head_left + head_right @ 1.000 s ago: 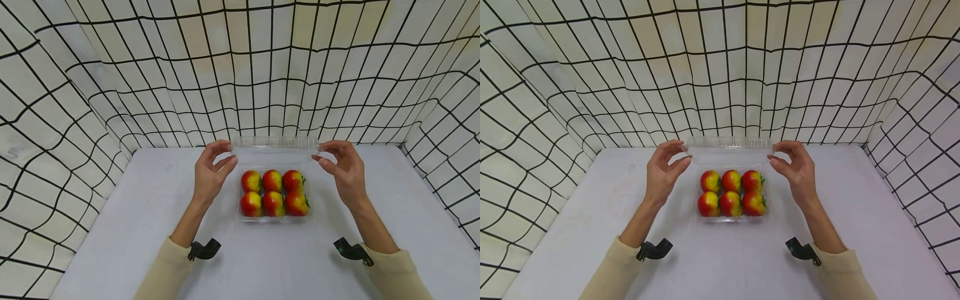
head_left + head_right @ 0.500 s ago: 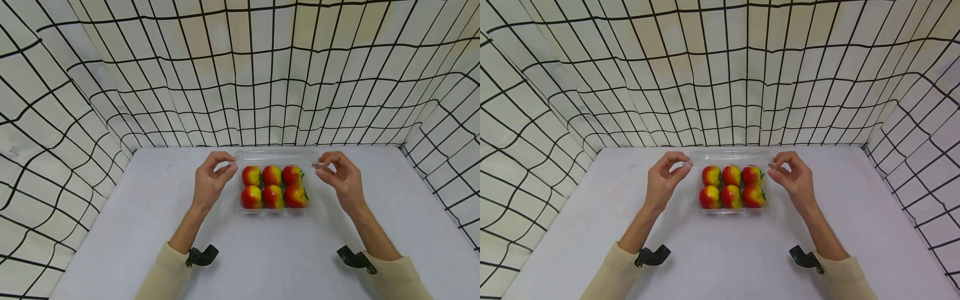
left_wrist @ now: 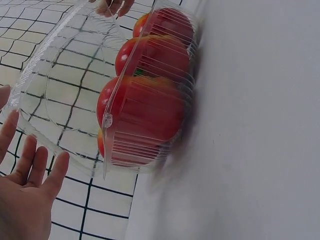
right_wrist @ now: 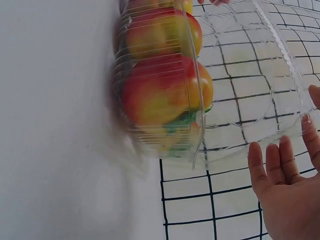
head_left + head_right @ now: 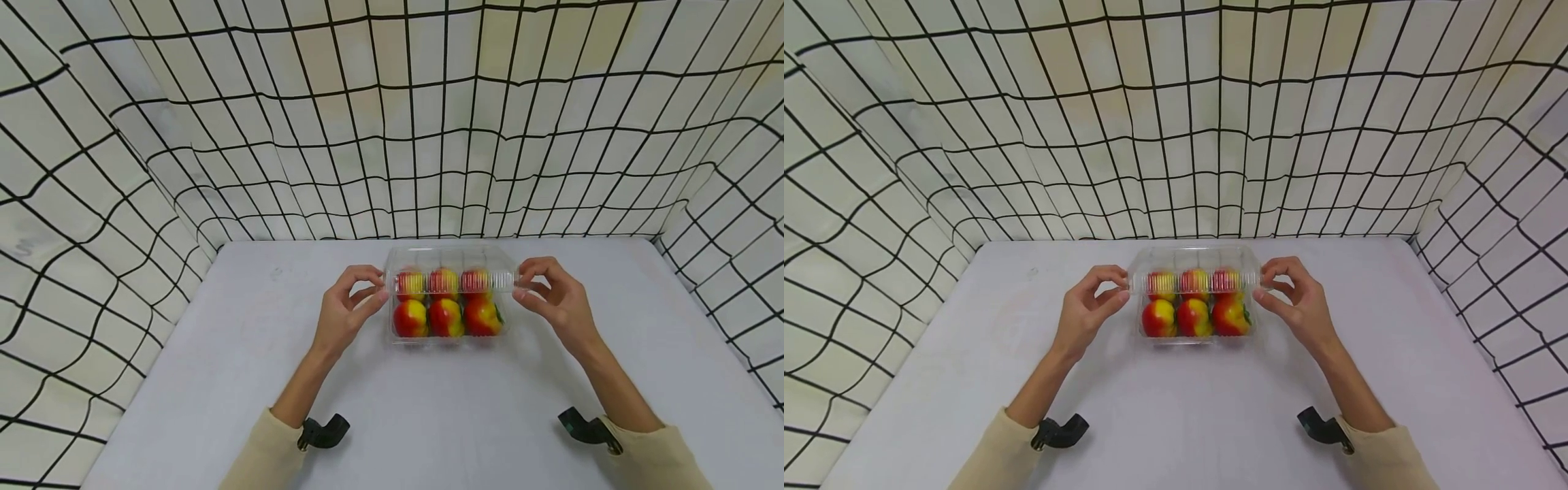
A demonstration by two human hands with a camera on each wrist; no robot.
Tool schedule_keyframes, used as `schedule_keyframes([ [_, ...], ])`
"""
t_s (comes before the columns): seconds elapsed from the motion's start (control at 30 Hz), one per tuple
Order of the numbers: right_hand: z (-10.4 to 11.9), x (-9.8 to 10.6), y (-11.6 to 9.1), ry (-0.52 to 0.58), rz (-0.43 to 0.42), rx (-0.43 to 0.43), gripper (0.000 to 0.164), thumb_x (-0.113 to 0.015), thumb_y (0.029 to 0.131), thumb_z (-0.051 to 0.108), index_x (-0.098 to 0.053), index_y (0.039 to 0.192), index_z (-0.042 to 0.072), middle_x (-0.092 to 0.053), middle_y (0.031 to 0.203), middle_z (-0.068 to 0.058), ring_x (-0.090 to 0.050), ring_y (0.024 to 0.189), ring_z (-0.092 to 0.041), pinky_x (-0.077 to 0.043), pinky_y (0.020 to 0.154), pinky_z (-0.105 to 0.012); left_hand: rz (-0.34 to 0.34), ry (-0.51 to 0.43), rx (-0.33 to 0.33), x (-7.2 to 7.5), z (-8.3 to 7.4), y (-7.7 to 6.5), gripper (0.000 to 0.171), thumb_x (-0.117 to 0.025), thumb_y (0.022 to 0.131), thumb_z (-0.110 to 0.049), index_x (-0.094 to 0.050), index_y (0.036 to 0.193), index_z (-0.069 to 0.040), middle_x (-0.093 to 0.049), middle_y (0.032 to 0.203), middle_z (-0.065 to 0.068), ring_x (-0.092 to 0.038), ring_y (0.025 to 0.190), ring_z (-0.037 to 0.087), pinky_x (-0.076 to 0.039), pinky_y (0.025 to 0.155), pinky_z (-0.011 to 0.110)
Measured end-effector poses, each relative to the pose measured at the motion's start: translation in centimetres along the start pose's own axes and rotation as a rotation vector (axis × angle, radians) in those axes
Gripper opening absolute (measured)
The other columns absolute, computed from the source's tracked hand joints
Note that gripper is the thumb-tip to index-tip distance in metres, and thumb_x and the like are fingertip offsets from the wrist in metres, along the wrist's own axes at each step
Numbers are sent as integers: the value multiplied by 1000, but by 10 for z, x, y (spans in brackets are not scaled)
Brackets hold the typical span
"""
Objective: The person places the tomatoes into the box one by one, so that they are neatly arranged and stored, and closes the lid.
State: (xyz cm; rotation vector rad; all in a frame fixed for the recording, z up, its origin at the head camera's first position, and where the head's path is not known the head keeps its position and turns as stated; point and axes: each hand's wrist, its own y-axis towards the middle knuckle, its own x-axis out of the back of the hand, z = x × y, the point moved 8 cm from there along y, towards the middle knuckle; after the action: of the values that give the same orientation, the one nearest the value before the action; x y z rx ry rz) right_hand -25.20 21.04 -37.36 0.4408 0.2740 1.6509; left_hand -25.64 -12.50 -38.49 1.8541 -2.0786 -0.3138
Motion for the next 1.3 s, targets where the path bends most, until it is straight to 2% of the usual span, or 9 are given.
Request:
schedule_keyframes([
  [0.1, -5, 0, -2, -57, 27, -15, 22, -67, 90, -8, -56, 109, -8, -58, 124, -7, -55, 119, -17, -53, 101, -14, 29, 47, 29, 0, 5, -2, 20, -72, 93, -7, -66, 111, -1, -59, 133, 15, -56, 126, 19, -55, 108, 29],
  [0.2, -11, 0, -4, -109, 58, -23, 32, -69, 89, -8, -54, 117, -7, -57, 130, -9, -54, 123, -13, -53, 100, -13, 65, 103, 67, -1, 12, -6, 22, -74, 92, -10, -66, 112, -5, -57, 139, 12, -53, 131, 23, -54, 112, 43],
  [0.3, -16, 0, -6, -145, 84, -29, 42, -71, 88, -8, -53, 126, -7, -56, 132, -12, -55, 122, -12, -54, 98, -12, 102, 153, 101, -3, 19, -9, 23, -75, 92, -13, -66, 113, -8, -55, 143, 13, -51, 135, 27, -51, 113, 55],
  [0.37, -19, 0, -8, -164, 97, -39, 49, -73, 87, -8, -53, 131, -6, -56, 133, -13, -55, 122, -12, -54, 97, -12, 121, 171, 118, -2, 23, -11, 23, -76, 92, -15, -66, 113, -9, -53, 145, 15, -50, 137, 29, -50, 113, 58],
  [0.5, -25, -1, -9, -213, 117, -67, 57, -76, 86, -4, -52, 137, -2, -55, 134, -14, -55, 123, -10, -53, 97, -10, 145, 176, 134, -2, 28, -14, 24, -77, 93, -16, -66, 114, -9, -51, 147, 18, -51, 137, 32, -50, 113, 57],
  [0.67, -30, -3, -10, -247, 158, -87, 61, -78, 86, 0, -51, 141, 2, -51, 139, -22, -54, 125, -9, -52, 96, -10, 163, 187, 157, 0, 34, -17, 26, -75, 94, -17, -67, 117, -10, -51, 147, 16, -51, 136, 31, -51, 112, 57],
  [0.8, -35, -5, -11, -272, 186, -103, 66, -78, 86, 0, -49, 145, 2, -51, 143, -21, -53, 128, -14, -52, 96, -10, 178, 194, 196, 0, 41, -20, 28, -75, 94, -16, -67, 120, -9, -52, 145, 16, -52, 134, 33, -52, 110, 57],
  [1.07, -47, -5, -14, -325, 224, -174, 72, -80, 86, 0, -45, 149, 3, -50, 149, -19, -49, 133, -36, -51, 95, -9, 202, 236, 296, 0, 50, -24, 32, -77, 93, -17, -66, 123, -10, -58, 135, 12, -58, 127, 36, -55, 107, 51],
  [1.3, -53, -4, -15, -341, 248, -241, 67, -79, 89, 7, -46, 148, 4, -52, 147, -17, -54, 131, -35, -54, 97, -15, 255, 246, 331, -1, 52, -25, 33, -76, 95, -19, -63, 124, -10, -64, 127, 13, -63, 121, 31, -57, 101, 39],
])
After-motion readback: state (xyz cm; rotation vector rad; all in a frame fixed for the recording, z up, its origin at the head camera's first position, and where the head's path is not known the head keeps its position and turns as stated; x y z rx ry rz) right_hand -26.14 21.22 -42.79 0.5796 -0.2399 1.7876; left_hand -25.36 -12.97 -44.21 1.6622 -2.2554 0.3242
